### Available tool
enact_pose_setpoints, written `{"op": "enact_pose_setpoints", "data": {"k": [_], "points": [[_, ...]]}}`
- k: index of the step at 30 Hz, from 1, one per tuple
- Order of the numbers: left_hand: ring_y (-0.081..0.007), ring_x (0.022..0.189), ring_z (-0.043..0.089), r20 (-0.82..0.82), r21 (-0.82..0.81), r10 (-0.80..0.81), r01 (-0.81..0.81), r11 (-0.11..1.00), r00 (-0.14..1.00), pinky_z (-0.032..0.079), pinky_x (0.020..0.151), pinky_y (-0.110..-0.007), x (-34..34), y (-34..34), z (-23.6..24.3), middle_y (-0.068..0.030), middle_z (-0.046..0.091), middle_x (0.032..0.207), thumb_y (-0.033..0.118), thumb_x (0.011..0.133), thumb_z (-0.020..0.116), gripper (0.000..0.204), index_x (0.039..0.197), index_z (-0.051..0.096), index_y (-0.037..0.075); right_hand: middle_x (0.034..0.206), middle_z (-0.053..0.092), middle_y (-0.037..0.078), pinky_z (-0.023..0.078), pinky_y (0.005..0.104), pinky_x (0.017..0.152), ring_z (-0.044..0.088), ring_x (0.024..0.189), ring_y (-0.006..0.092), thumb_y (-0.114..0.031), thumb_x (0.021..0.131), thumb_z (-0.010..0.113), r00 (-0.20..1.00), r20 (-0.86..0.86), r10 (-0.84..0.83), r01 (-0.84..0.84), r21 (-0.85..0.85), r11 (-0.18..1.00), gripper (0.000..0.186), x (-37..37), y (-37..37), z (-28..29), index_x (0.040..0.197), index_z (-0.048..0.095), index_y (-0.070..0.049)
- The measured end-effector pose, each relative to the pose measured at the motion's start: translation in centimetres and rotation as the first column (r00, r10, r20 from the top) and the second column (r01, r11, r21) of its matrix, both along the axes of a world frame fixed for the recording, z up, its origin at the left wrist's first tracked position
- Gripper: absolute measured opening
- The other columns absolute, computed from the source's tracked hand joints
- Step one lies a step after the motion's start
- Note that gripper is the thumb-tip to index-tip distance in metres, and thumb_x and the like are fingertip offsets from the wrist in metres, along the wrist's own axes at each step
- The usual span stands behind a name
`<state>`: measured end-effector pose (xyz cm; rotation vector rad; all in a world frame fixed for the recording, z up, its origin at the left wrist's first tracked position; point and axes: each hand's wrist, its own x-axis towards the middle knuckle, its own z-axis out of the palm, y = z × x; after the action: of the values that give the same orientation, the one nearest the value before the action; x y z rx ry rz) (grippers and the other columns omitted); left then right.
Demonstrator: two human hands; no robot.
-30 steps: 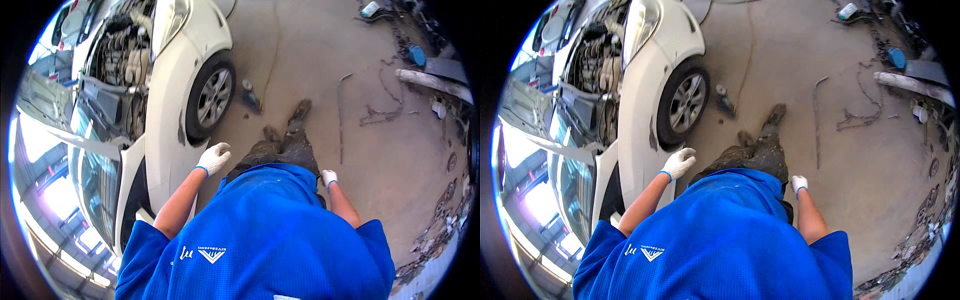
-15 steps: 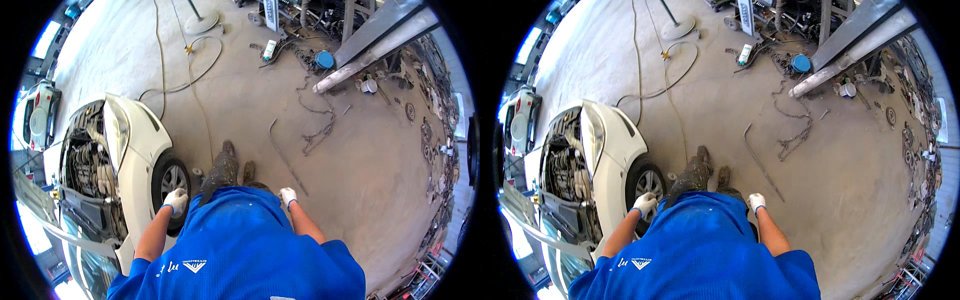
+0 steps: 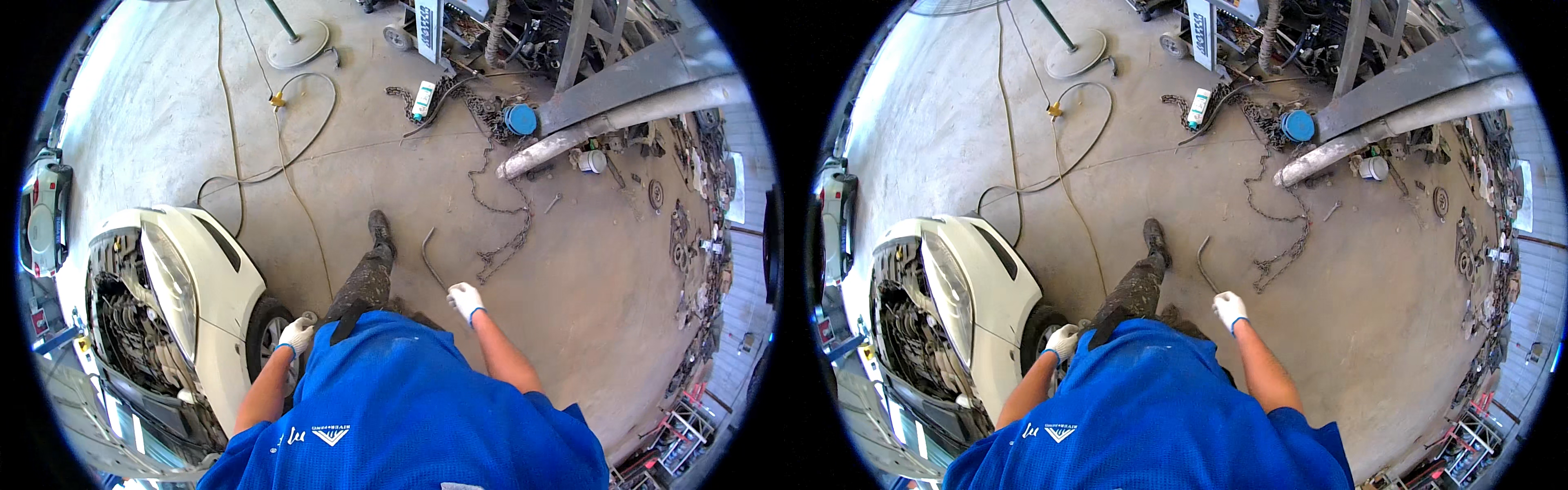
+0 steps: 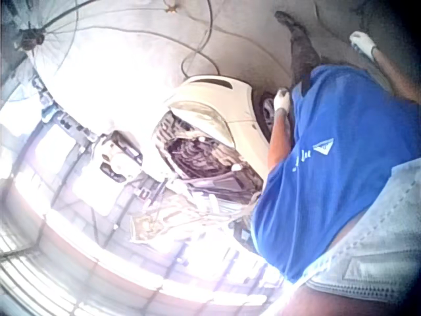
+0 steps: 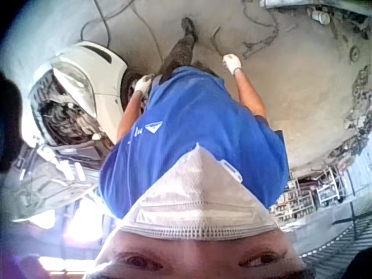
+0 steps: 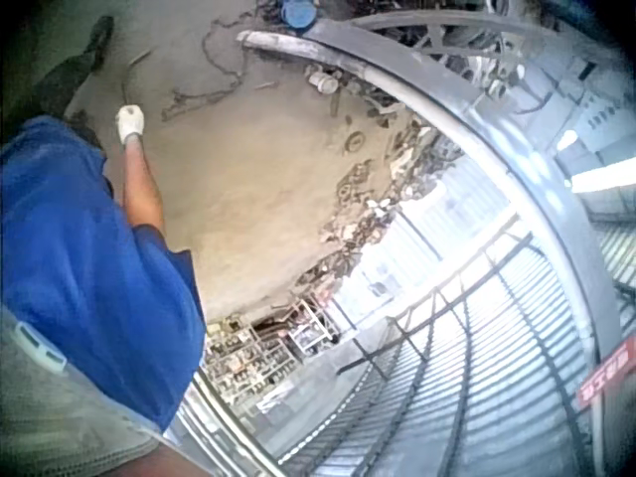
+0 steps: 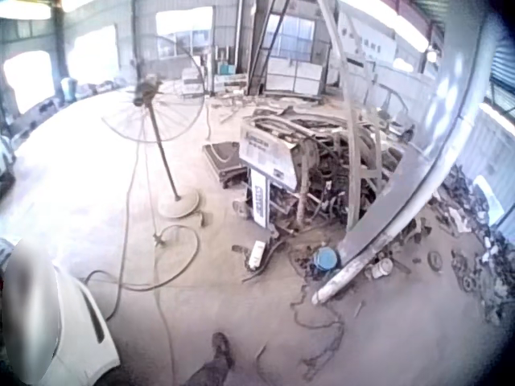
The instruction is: The person grinds and smooths the front bumper of a white car using a power sander, then switches to a pneumatic dent puller to work on the same area. The person repeatedly touches the surface to check smoothness and continues using the tools on the bumper.
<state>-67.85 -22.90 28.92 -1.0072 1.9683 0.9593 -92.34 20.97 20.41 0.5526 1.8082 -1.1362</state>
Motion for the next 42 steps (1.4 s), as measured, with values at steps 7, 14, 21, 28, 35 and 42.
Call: {"op": "enact_pose_setpoints", "data": {"k": [7, 14, 21, 28, 35, 42], "points": [[-0.0361, 0.112, 0.067, -0.034, 0.000, -0.232, 0.232, 0.973, 0.972, 0.051, 0.099, -0.041, -19.5, -7.3, 0.8, -0.0210, 0.071, 0.118, 0.034, 0.085, 0.061, 0.049, 0.121, 0.068, 0.002, 0.087, 0.068, 0.011, 0.053, 0.0371, 0.060, 0.066, 0.074, 0.0203, -0.018, 0.093, 0.062, 0.979, -0.117, -0.167, 0.190, 0.223, 0.956, 0.021, -4.7, 8.2, -2.5, 0.106, 0.065, -0.002], [-0.0337, 0.105, 0.070, -0.189, -0.157, -0.230, 0.202, 0.967, 0.955, 0.053, 0.094, -0.040, -39.8, -16.7, 2.3, -0.0221, 0.073, 0.110, 0.034, 0.087, 0.062, 0.046, 0.116, 0.069, 0.000, 0.083, 0.065, 0.011, 0.051, 0.0405, 0.058, 0.064, 0.069, 0.0244, -0.013, 0.087, 0.060, 0.847, 0.340, -0.410, 0.331, 0.266, 0.905, 0.017, -8.0, 4.7, -2.9, 0.100, 0.065, -0.005], [-0.0310, 0.101, 0.071, -0.410, -0.008, -0.326, 0.355, 0.935, 0.852, 0.054, 0.089, -0.039, -60.0, -10.5, 1.7, -0.0207, 0.073, 0.107, 0.035, 0.089, 0.062, 0.045, 0.118, 0.068, 0.000, 0.101, 0.072, 0.019, 0.053, 0.0471, 0.083, 0.069, 0.093, 0.0353, -0.024, 0.094, 0.049, 0.956, -0.289, 0.041, 0.084, 0.409, 0.909, 0.032, -32.1, 10.6, -16.0, 0.084, 0.071, -0.003], [-0.0339, 0.104, 0.070, -0.159, -0.200, -0.268, 0.235, 0.951, 0.950, 0.053, 0.094, -0.040, -58.4, -18.5, 5.6, -0.0203, 0.074, 0.107, 0.035, 0.087, 0.063, 0.045, 0.117, 0.069, 0.003, 0.107, 0.070, 0.025, 0.051, 0.0473, 0.090, 0.067, 0.104, 0.0414, -0.037, 0.092, 0.059, 0.703, -0.711, 0.026, 0.054, 0.091, 0.994, 0.037, -73.8, -16.5, 7.1, 0.105, 0.070, -0.004], [-0.0338, 0.107, 0.070, -0.147, -0.101, -0.071, 0.057, 0.993, 0.987, 0.053, 0.095, -0.040, -64.7, -25.8, 3.8, -0.0210, 0.073, 0.111, 0.035, 0.087, 0.062, 0.044, 0.116, 0.070, 0.002, 0.131, 0.061, 0.022, 0.048, 0.0464, 0.103, 0.058, 0.122, 0.0393, -0.040, 0.085, 0.067, 0.333, -0.797, 0.504, -0.041, 0.522, 0.852, 0.057, -95.4, -33.5, 20.2, 0.132, 0.060, -0.009], [-0.0346, 0.108, 0.069, -0.198, -0.105, -0.013, -0.008, 0.994, 0.980, 0.052, 0.095, -0.041, -68.9, -36.9, -0.1, -0.0223, 0.072, 0.110, 0.034, 0.087, 0.062, 0.044, 0.114, 0.070, 0.001, 0.145, 0.047, 0.019, 0.038, 0.0494, 0.112, 0.045, 0.134, 0.0382, -0.046, 0.085, 0.070, 0.292, -0.363, 0.885, -0.022, 0.922, 0.386, 0.079, -101.1, -41.1, 19.6, 0.149, 0.041, -0.010]]}}
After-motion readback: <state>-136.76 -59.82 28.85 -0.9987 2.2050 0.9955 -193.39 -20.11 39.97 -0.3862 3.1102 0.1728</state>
